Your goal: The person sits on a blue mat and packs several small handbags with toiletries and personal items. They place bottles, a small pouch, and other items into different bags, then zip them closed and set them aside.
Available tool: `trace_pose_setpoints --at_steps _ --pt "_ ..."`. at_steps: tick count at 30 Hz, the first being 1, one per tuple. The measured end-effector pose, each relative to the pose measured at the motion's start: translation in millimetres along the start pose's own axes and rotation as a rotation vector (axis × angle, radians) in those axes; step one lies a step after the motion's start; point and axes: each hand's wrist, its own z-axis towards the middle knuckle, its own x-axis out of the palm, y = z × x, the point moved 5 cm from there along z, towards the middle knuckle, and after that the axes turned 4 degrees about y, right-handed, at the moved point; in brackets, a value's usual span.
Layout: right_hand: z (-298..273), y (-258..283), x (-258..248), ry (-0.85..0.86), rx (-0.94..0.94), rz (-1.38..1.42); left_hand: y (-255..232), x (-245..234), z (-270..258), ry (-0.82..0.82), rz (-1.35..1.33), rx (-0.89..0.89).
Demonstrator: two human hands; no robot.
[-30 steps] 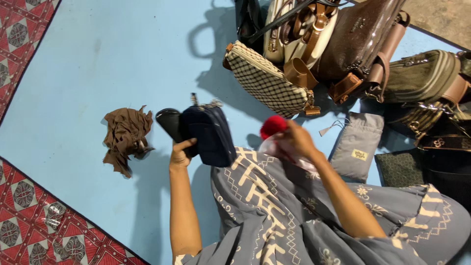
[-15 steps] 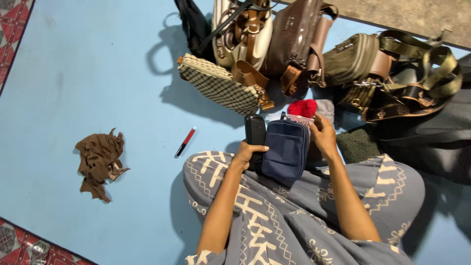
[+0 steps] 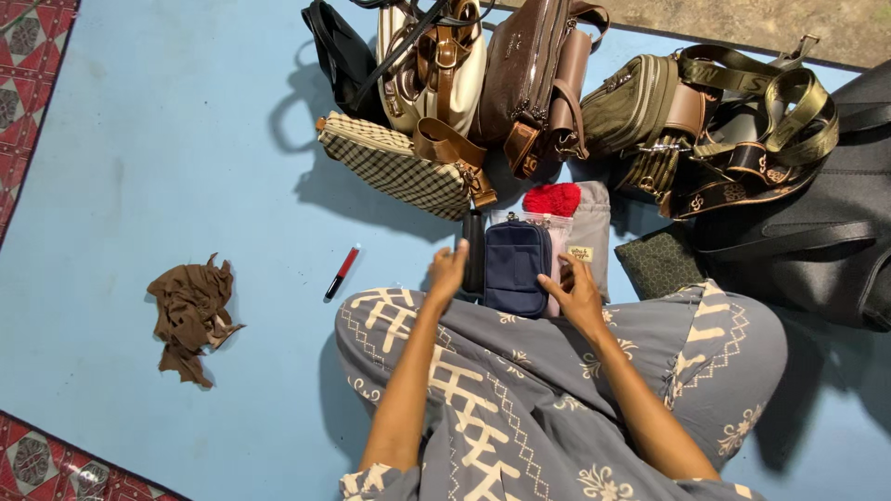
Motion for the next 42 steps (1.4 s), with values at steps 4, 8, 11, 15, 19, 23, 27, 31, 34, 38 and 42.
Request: trace_pose_setpoints --at_steps 4,8,11,15,19,23,27,31,34,38,42 --pt "1 13 -4 -0.008 -0.002 -0.034 22 -65 31 -0.228 0.15 0.258" --pt "-3 16 -3 -0.015 -0.006 -0.093 61 -143 48 -0.396 0.446 0.004" --pt "-2 18 -2 -0.024 0.002 -0.151 72 -173 54 -0.369 0.712 -0.158" --pt "-1 22 -4 -0.05 -0.062 -0.205 73 -163 56 -0.309 0.832 -0.246" --pt "-2 21 -4 -0.042 -0.053 -0.201 73 -131 51 -0.121 1.083 -0.193" --pt "-3 22 -2 -0.049 -0.057 -0.209 56 -128 36 -0.287 1.042 -0.025" --pt "0 24 -4 -0.04 -0.072 -0.22 21 -128 22 -0.248 0.569 0.163" --pt "-2 26 -4 -0.068 -0.1 -0.21 -19 -85 -3 -0.042 -0.059 0.302" --pt "-2 25 -5 -0.072 -0.1 -0.204 -44 -22 -24 0.136 -0.362 0.266" --pt "-1 18 -3 -0.059 -0.082 -0.192 -67 50 -60 0.133 -0.202 0.321" --pt "-2 14 -2 -0.077 -0.091 -0.156 -85 85 -67 0.056 -0.217 0.325"
